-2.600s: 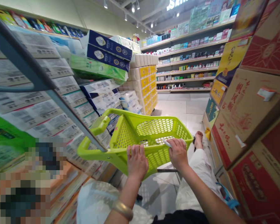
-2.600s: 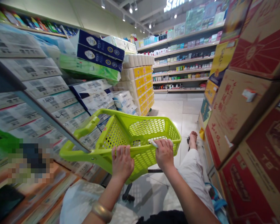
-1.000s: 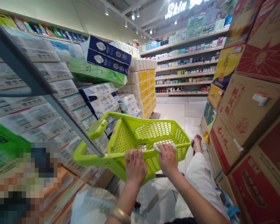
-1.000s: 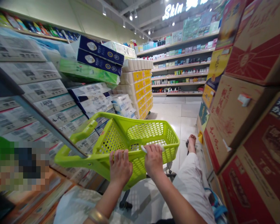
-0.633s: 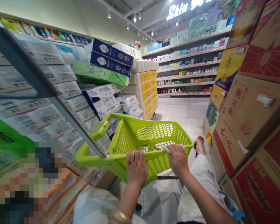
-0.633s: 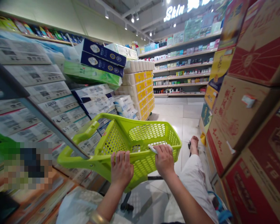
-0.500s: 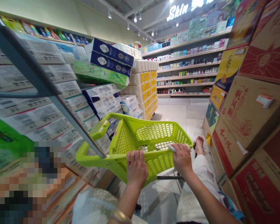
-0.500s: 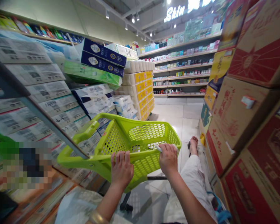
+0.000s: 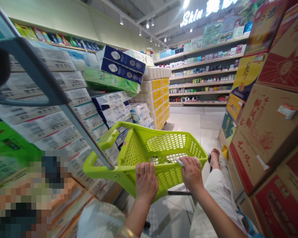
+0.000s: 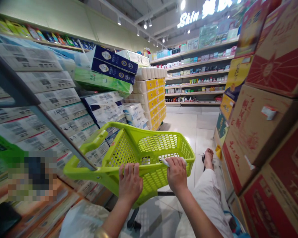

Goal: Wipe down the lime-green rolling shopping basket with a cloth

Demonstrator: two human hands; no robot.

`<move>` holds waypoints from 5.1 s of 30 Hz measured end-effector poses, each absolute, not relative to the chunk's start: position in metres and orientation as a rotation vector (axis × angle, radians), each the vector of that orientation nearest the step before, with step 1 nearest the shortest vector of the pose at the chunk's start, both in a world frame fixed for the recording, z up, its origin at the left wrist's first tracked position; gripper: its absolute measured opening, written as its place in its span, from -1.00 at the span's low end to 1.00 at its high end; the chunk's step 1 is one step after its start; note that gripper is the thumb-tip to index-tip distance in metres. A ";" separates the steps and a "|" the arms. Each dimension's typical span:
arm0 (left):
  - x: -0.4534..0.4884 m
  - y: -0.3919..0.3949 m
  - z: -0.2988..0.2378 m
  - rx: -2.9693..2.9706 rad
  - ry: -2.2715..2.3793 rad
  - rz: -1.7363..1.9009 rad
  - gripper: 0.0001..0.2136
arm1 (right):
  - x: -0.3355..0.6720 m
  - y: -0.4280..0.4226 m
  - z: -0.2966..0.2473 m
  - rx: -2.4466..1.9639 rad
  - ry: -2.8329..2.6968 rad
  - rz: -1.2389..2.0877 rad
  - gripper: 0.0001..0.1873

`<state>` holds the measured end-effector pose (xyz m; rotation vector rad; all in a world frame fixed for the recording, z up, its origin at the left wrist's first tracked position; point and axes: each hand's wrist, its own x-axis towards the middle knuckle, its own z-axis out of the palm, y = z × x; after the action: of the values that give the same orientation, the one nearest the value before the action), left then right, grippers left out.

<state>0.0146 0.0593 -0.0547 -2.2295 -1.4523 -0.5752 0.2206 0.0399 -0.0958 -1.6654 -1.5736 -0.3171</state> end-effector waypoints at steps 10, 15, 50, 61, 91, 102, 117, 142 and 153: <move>0.018 0.060 -0.057 -2.205 -1.421 -0.612 -0.58 | 0.143 0.045 -0.066 -1.522 -1.608 -0.125 -0.54; 0.012 0.060 -0.055 -2.228 -1.383 -0.632 -0.57 | 0.155 0.042 -0.069 -1.521 -1.681 -0.148 -0.56; 0.037 0.063 -0.060 -2.539 -1.289 -0.486 -0.31 | 0.231 0.028 -0.102 -1.722 -1.477 -0.328 -0.59; 0.038 0.062 -0.060 -2.529 -1.302 -0.513 -0.30 | 0.176 0.043 -0.090 -1.630 -1.550 -0.282 -0.54; 0.034 0.062 -0.063 -2.586 -1.313 -0.531 -0.29 | 0.218 0.026 -0.104 -1.649 -1.531 -0.370 -0.55; 0.037 0.062 -0.064 -2.603 -1.343 -0.523 -0.31 | 0.163 0.048 -0.089 -1.583 -1.599 -0.285 -0.56; 0.038 0.063 -0.064 -2.615 -1.338 -0.506 -0.28 | 0.217 0.033 -0.106 -1.724 -1.403 -0.359 -0.59; 0.037 0.067 -0.070 -2.586 -1.346 -0.503 -0.38 | 0.156 0.052 -0.089 -1.604 -1.536 -0.326 -0.58; 0.035 0.063 -0.066 -2.595 -1.306 -0.520 -0.28 | 0.234 0.025 -0.109 -1.696 -1.522 -0.406 -0.56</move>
<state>0.0351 0.0631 -0.0663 -2.5947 -1.3058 -0.5204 0.2341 0.0251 -0.1085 -1.6959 -1.5220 -0.4058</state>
